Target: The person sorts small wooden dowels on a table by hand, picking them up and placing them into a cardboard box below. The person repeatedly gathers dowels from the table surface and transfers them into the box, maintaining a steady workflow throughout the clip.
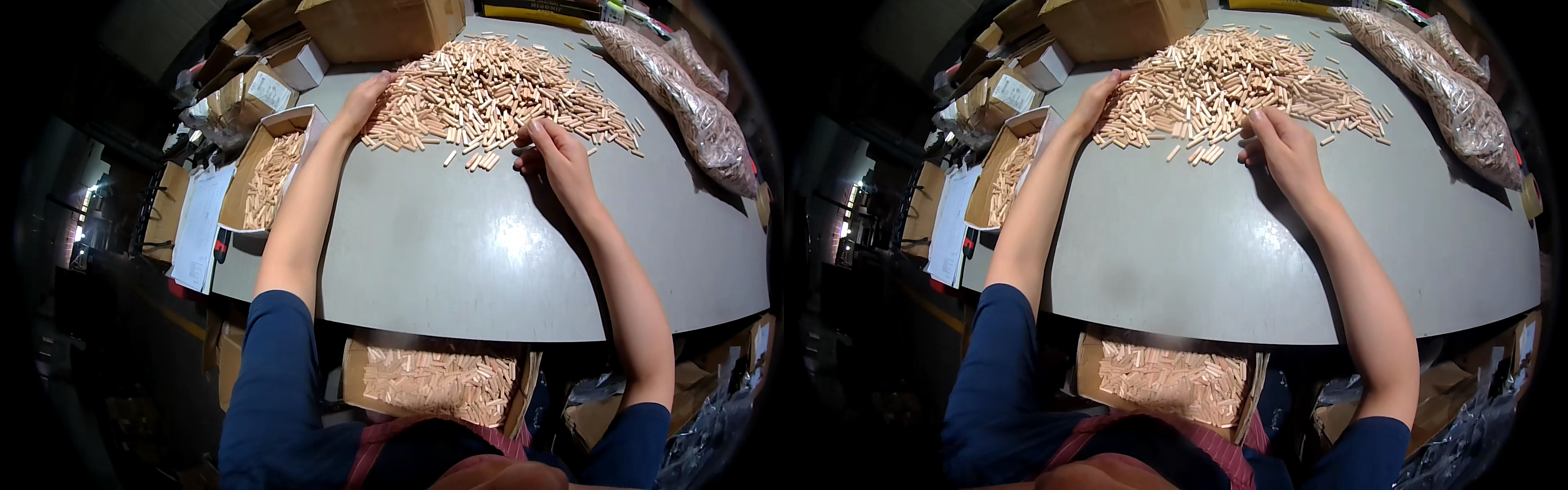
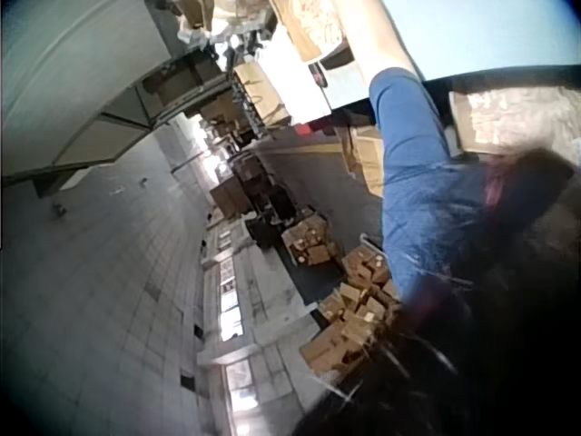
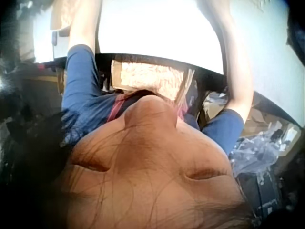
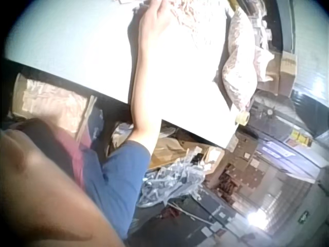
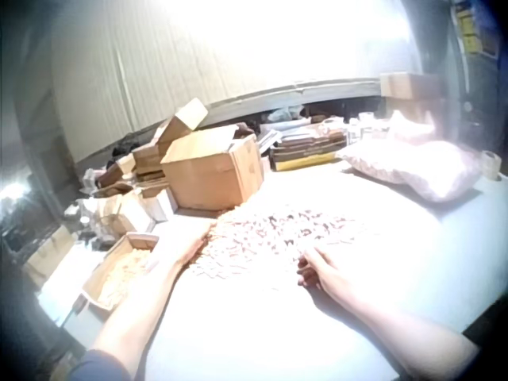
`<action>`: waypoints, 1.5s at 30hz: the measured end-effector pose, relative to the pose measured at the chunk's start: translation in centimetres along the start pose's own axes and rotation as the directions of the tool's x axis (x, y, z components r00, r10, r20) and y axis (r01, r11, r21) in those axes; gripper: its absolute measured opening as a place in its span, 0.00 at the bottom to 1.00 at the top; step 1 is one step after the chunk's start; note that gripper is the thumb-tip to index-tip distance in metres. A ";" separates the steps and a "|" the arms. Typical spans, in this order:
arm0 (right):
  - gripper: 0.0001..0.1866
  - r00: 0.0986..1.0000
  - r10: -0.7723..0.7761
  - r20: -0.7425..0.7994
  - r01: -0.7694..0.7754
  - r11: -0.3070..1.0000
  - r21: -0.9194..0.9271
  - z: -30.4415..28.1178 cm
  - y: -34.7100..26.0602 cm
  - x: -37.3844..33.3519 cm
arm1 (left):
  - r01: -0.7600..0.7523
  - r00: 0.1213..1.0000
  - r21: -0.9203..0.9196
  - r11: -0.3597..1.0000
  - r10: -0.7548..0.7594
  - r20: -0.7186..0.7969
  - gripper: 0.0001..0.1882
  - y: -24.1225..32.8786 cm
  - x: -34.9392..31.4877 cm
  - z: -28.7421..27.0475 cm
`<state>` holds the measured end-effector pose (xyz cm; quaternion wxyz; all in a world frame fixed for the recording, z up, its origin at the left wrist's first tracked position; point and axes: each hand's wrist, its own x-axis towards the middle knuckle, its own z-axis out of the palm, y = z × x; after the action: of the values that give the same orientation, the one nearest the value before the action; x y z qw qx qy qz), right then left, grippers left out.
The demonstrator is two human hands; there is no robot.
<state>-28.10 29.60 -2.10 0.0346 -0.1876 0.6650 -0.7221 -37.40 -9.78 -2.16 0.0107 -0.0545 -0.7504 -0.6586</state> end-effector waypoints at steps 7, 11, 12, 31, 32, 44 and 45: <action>0.18 0.994 -0.108 0.025 0.111 0.980 -0.165 1.1 0.2 -0.5 | -0.096 0.983 0.302 0.948 0.137 -0.119 0.33 -0.6 -4.7 2.6; 0.16 0.980 -0.174 0.100 0.187 0.972 -0.139 3.1 -0.6 -2.4 | -0.221 0.952 0.409 0.886 0.286 -0.106 0.32 -1.4 -7.1 5.1; 0.16 0.971 -0.201 0.128 0.226 0.946 -0.233 2.9 -0.4 -2.6 | -0.230 0.950 0.428 0.874 0.296 -0.095 0.32 -0.9 -8.1 6.3; 0.10 0.782 -0.457 0.423 0.623 0.594 -0.509 5.5 -1.8 -4.5 | -0.310 0.942 0.688 0.657 0.311 0.128 0.35 3.0 -17.2 11.2; 0.10 0.770 -0.466 0.435 0.638 0.566 -0.523 5.7 -1.9 -4.4 | -0.320 0.939 0.682 0.658 0.314 0.137 0.35 3.1 -17.2 11.3; 0.06 0.746 -0.480 0.462 0.660 0.442 -0.608 5.9 -2.2 -4.3 | -0.419 0.885 0.548 0.724 0.462 0.067 0.21 5.0 -18.0 11.4; 0.06 0.762 -0.475 0.440 0.641 0.460 -0.615 5.9 -2.3 -4.3 | -0.470 0.831 0.584 0.662 0.555 0.040 0.19 5.5 -18.1 11.4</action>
<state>-21.76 25.59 -0.53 -0.2151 -0.4663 0.7892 -0.3368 -18.29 1.03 0.18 0.2648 -0.2113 -0.8630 -0.3749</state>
